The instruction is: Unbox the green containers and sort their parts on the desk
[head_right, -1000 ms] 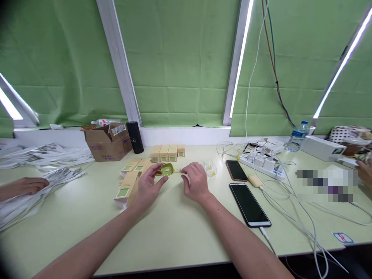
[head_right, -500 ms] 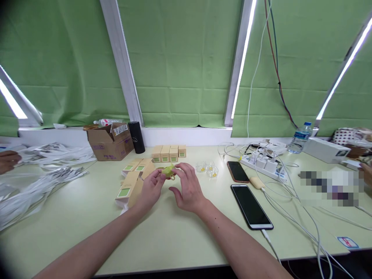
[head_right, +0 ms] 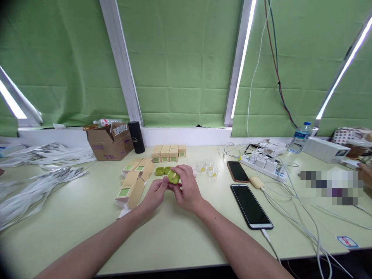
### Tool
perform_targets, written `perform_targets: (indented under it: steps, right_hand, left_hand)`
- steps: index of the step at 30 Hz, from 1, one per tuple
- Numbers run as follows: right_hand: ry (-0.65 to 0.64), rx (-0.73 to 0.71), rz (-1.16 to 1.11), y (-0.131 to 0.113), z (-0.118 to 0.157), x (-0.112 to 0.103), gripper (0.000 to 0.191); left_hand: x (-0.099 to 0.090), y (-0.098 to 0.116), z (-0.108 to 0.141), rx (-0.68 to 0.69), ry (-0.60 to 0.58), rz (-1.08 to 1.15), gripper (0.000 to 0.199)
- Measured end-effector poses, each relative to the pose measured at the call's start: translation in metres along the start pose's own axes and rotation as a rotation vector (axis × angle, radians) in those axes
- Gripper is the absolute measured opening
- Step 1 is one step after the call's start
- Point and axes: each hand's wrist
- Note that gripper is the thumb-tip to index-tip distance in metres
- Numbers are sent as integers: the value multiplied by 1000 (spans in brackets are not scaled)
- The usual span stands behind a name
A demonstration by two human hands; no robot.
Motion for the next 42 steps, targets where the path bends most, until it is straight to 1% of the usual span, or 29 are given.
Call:
perform_targets:
  steps: [4, 6, 9, 11, 13, 15, 18, 21, 29, 35, 42]
  right_hand:
    - [40, 88, -49, 0, 0, 0, 56]
    - [75, 146, -66, -1, 0, 0, 53]
    - [100, 195, -85, -2, -1, 0, 45]
    - [100, 205, -95, -2, -1, 0, 44]
    - [94, 206, -98, -2, -1, -1, 44]
    - [88, 199, -96, -1, 0, -1, 44]
    - [77, 176, -96, -1, -1, -2, 44]
    - [61, 159, -103, -2, -1, -3, 44]
    - [58, 147, -172, -3, -3, -4, 49]
    - [76, 139, -201, -1, -3, -3, 50]
    - [64, 134, -193, -3, -3, -2, 45]
  left_hand:
    - [-2, -3, -1, 19, 16, -74, 78]
    - [-4, -2, -1, 54, 53, -131, 72]
    - [-7, -1, -1, 99, 168, -194, 51]
    - [-8, -1, -1, 125, 260, -220, 40]
    - [-9, -1, 0, 166, 317, -264, 36]
    - [-10, -1, 0, 232, 339, -323, 34]
    - [-11, 0, 1, 346, 337, -397, 32]
    - [-12, 0, 1, 397, 307, -406, 26]
    - [-11, 0, -1, 379, 294, -347, 12]
    - [-12, -3, 1, 325, 284, -321, 12]
    - [-14, -4, 0, 314, 255, -229, 15]
Point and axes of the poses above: each hand's wrist, its own z-axis away from the middle knuckle, its own x-axis out of the palm, y = z × x, and after that the axes turned 3 degrees about -x, right-handed
